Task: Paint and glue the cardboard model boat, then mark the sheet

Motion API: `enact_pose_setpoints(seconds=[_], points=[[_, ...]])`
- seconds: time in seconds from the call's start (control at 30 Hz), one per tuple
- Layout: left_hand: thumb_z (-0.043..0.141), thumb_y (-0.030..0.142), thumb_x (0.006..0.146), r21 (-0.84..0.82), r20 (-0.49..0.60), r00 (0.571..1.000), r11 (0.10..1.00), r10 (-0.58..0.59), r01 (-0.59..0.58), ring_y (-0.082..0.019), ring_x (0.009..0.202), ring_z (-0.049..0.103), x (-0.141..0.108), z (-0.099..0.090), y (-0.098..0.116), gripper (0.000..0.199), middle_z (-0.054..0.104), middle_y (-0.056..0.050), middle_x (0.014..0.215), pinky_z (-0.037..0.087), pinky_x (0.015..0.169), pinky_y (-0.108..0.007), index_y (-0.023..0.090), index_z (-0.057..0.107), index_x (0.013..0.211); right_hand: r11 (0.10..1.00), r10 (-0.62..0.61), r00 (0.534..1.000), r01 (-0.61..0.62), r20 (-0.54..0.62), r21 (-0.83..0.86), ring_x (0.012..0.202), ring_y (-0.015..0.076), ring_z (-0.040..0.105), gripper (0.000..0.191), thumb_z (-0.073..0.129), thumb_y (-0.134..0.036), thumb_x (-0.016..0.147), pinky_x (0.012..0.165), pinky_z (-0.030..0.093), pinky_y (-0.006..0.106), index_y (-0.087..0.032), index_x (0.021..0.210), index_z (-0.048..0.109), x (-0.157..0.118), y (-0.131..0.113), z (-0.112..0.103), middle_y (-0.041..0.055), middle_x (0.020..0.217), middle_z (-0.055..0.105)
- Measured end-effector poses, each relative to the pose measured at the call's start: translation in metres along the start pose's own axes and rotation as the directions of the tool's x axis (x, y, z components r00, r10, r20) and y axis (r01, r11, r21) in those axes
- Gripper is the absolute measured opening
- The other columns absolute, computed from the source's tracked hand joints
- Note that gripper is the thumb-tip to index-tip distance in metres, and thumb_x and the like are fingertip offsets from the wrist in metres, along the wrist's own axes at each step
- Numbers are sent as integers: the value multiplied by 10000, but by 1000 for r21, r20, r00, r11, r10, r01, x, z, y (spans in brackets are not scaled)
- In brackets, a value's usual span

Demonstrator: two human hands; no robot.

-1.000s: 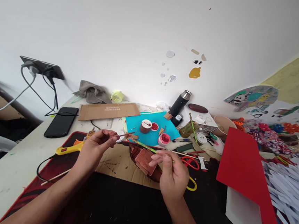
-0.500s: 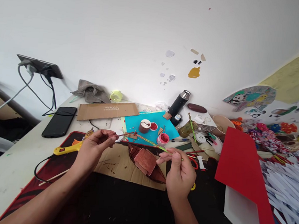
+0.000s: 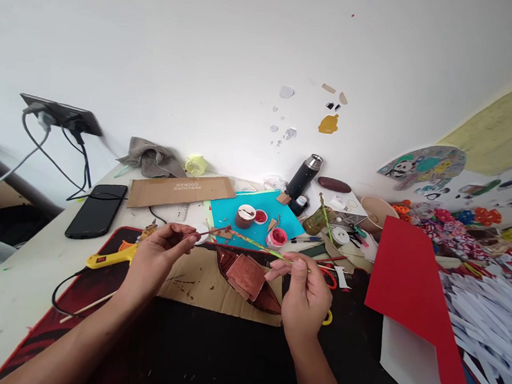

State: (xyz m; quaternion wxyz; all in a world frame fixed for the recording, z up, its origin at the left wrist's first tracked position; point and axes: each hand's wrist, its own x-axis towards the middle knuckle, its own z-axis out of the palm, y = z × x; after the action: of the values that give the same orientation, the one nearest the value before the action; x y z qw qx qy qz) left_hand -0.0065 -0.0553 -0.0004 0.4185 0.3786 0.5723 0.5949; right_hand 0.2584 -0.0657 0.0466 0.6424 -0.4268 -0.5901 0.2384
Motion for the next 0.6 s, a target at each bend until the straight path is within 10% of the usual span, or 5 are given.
enact_pose_setpoints(seconds=[0.2,0.43,0.6], points=[[969,605,683,43,6,1000,999,7,-7,-187,760,681,-2,2,6,500,796,-41,912,582,735,-329,223,786,948,995,-100,978,101,181,0,621,163,832,264,572,-305,1170,647,664,263,-236,1052,797,-5,-6,7,16,850,863],[888,693,759,219,-2,994,970,111,-108,-249,871,768,-4,-2,3,496,828,-58,975,629,804,-380,253,769,957,999,38,999,-39,-36,-33,524,176,788,342,588,-434,1163,573,654,286,-219,989,789,2,4,-2,17,774,839],[772,599,930,402,55,954,868,294,-291,-219,869,756,-6,-4,-2,328,808,-27,990,607,802,-358,275,765,978,1000,-12,992,10,129,14,578,178,815,318,562,-384,1176,605,659,288,-227,1025,793,-4,-3,3,27,820,852]])
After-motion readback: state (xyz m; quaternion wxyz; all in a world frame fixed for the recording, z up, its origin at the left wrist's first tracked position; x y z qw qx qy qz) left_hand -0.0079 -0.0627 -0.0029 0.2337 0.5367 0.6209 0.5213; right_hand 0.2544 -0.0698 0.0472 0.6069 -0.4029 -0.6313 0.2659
